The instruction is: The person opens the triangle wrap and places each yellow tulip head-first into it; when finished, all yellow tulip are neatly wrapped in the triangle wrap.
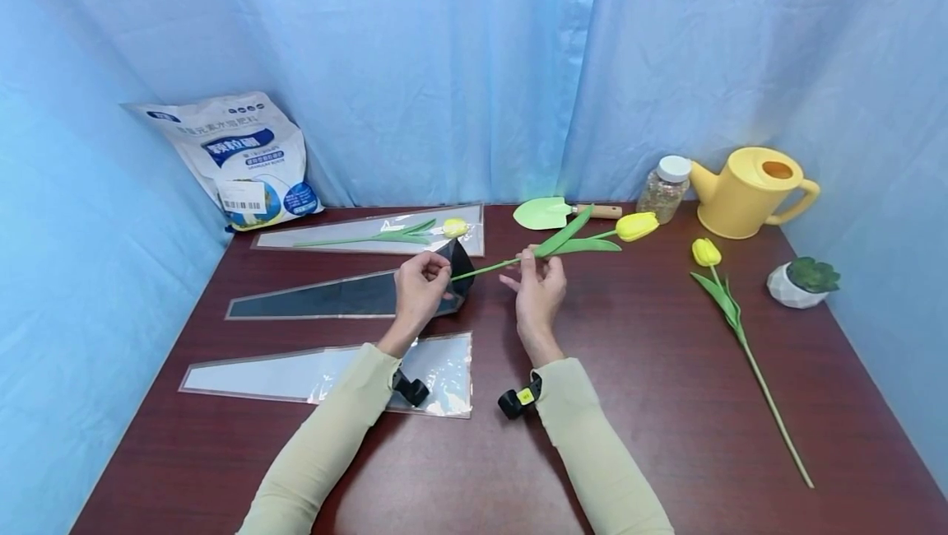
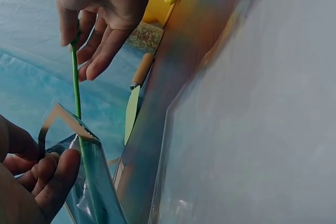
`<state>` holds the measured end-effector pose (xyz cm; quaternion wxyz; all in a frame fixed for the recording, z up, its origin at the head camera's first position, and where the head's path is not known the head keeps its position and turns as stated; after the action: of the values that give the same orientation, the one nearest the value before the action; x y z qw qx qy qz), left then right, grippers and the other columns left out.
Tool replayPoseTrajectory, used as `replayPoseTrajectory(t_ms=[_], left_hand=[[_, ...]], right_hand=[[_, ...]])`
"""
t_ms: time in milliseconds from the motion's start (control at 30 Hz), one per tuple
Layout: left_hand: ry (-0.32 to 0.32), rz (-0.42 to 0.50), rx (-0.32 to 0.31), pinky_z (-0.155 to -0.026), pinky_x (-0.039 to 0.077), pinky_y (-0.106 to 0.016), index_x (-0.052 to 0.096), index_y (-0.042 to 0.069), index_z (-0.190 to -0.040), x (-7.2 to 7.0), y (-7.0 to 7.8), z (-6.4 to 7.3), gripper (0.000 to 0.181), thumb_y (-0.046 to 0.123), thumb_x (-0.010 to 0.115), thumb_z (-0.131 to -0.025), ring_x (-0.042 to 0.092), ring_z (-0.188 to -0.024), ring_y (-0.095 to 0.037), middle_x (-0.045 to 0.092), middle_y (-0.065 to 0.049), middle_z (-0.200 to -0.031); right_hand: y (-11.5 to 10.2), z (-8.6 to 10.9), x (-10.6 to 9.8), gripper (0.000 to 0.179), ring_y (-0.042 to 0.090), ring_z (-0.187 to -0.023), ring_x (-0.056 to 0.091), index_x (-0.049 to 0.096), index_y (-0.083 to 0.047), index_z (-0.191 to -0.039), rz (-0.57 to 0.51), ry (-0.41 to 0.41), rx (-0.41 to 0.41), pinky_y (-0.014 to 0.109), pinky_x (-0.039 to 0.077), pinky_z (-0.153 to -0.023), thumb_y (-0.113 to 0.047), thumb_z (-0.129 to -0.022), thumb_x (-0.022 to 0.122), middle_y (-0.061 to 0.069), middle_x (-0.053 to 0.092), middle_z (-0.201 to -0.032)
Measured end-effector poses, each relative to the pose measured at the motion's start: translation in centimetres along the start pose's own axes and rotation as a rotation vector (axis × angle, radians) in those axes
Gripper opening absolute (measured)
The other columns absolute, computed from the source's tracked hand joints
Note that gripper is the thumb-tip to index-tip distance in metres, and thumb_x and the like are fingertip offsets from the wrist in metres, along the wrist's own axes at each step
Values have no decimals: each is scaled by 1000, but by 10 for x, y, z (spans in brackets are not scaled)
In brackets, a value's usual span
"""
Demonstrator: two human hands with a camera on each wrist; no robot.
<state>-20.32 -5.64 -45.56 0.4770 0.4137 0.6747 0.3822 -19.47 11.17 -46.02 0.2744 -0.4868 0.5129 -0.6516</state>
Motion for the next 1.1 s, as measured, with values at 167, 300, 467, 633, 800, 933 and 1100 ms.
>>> replayPoseTrajectory(t_ms=[167, 300, 467, 633, 800, 933, 1100], left_hand=[[2, -8, 9, -49, 56, -23, 70, -1, -88, 1, 1, 0, 10, 1, 61, -91, 62, -51, -12, 68, -17, -74], [7, 7, -3, -49, 56, -23, 70, -2, -88, 0, 1, 0, 10, 1, 60, -91, 61, -54, -12, 68, -18, -75], [3, 9, -12, -50, 57, -24, 70, -2, -89, -1, 1, -1, 10, 1, 61, -91, 62, -55, -14, 68, -18, -76], [3, 5, -15, -50, 56, -23, 70, -2, -88, 0, 1, -1, 10, 1, 61, -91, 61, -54, -12, 68, -18, -75], [5, 12, -12, -49, 56, -23, 70, -2, -88, 1, 2, 0, 10, 0, 61, -90, 60, -52, -10, 67, -18, -74], [12, 16, 3, -50, 56, -23, 70, -2, -88, 0, 3, 1, 9, 0, 61, -90, 62, -53, -14, 67, -18, -75], [13, 26, 4, -50, 56, -23, 70, -3, -89, -1, 4, 1, 9, 0, 61, -91, 63, -54, -16, 67, -18, -76]], right_hand=[[4, 2, 4, 14, 8, -78, 72, 62, -6, -110, -11, -48, 20, 31, 63, -69, -13, -98, 63, 4, 66, -94], [3, 1, 3, 17, 8, -83, 71, 63, -6, -113, 7, -56, 20, 29, 62, -70, -16, -99, 62, 2, 69, -104], [-5, -4, -3, 21, 9, -106, 66, 59, -2, -112, -5, 18, 14, 28, 62, -69, -21, -102, 56, 15, 56, -145], [-5, -7, -5, 12, 9, -102, 66, 58, -7, -106, -45, 78, -5, 29, 62, -67, -18, -100, 59, 16, 60, -136], [-2, -4, -1, 21, 8, -89, 67, 56, -5, -113, -38, 50, 22, 31, 62, -68, -15, -97, 64, 4, 63, -103], [-2, -2, 2, 39, 5, -83, 69, 52, 0, -131, 16, 12, 18, 29, 62, -68, -9, -95, 66, -4, 65, -92], [-1, -2, 4, 41, 5, -76, 72, 52, 2, -130, 51, -17, 15, 30, 62, -69, -7, -93, 68, -8, 69, -85]])
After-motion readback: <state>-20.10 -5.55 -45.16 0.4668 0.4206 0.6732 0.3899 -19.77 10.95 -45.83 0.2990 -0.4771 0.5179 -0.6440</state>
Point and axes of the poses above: each hand's wrist, its own z-axis away from the middle knuckle, its own x-axis out of the palm, y = z × x, the point moved 1 cm from there along -z, towards the middle knuckle
